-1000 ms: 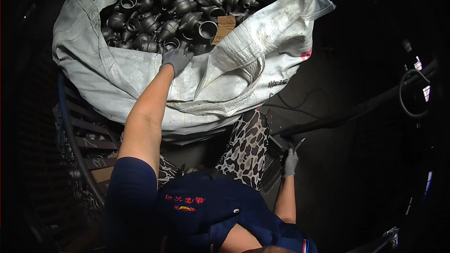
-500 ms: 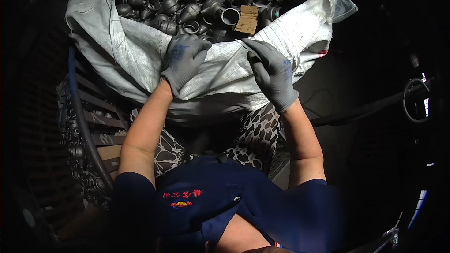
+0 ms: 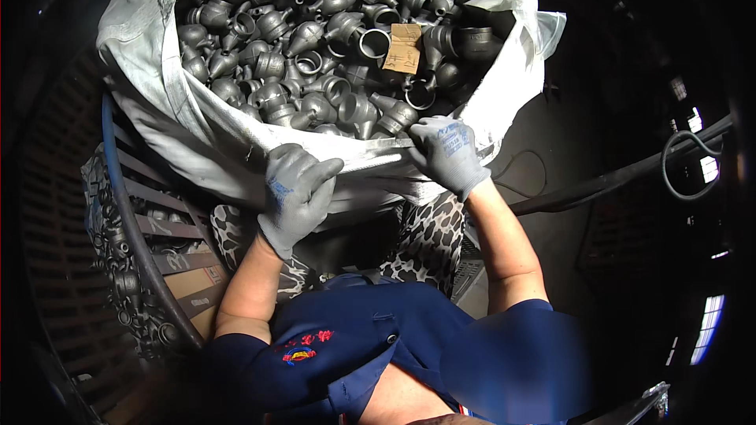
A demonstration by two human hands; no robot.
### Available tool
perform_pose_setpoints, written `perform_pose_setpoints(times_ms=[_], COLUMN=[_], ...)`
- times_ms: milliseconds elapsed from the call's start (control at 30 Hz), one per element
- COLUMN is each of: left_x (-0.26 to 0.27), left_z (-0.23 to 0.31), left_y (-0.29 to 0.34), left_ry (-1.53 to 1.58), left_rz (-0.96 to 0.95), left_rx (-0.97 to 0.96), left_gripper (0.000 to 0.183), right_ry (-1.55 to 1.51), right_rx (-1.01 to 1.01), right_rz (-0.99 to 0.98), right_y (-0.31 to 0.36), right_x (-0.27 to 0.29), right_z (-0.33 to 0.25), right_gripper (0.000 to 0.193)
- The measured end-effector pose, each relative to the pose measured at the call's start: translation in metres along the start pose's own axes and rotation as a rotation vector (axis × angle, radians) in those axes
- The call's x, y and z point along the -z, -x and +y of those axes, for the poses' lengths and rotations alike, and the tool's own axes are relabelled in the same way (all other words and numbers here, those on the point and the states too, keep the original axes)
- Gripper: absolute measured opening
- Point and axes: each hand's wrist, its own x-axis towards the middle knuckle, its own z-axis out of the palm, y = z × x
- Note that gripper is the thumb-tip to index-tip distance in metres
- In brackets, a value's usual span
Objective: Inspecting and marking metal cast components from a large industrial bulk bag.
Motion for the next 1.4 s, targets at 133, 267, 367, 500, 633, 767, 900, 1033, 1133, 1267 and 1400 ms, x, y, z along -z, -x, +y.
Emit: perform_pose_setpoints(times_ms=[133,267,367,500,633,767,900,1033,1133,1267,1400], left_x=[-0.027,-0.034,-0.035,-0.065,-0.151,-0.204,-0.228,-0.207,-0.165,-0.145,-0.106], left_z=[-0.026,-0.024,-0.027,-0.021,-0.079,-0.103,-0.136,-0.142,-0.151,-0.175,-0.032], left_y=[-0.003,-0.031,-0.069,-0.152,-0.195,-0.178,-0.161,-0.171,-0.201,-0.228,-0.229], left_ry=[-0.090,-0.077,0.549,0.449,-0.012,-0.438,-0.560,-0.440,-0.346,-0.528,0.884], left_rz=[-0.115,-0.104,-0.130,-0.158,-0.266,-0.576,-0.624,-0.181,0.093,0.227,0.211], left_rx=[0.048,0.103,0.441,0.248,0.100,0.021,-0.039,0.064,0.108,0.161,0.314], left_gripper=[0.017,0.015,0.023,0.032,0.047,0.069,0.051,0.022,0.034,0.051,0.053], right_ry=[0.069,-0.005,-0.112,-0.209,-0.217,-0.290,-0.331,-0.375,-0.387,-0.452,-0.475], right_rx=[-0.027,-0.033,-0.028,-0.059,-0.102,-0.088,-0.052,-0.047,-0.043,-0.028,-0.070], right_rz=[0.096,0.200,0.271,0.377,0.402,0.449,0.474,0.505,0.501,0.509,0.518], right_y=[0.008,0.013,0.016,0.017,0.019,0.015,0.012,0.015,0.018,0.017,0.015], right_x=[-0.036,-0.045,-0.055,-0.072,-0.084,-0.097,-0.103,-0.104,-0.108,-0.108,-0.111], right_z=[0.012,0.017,0.019,0.022,0.025,0.032,0.034,0.037,0.044,0.043,0.047], right_gripper=[0.019,0.019,0.015,0.019,0.027,0.024,0.020,0.017,0.014,0.011,0.017])
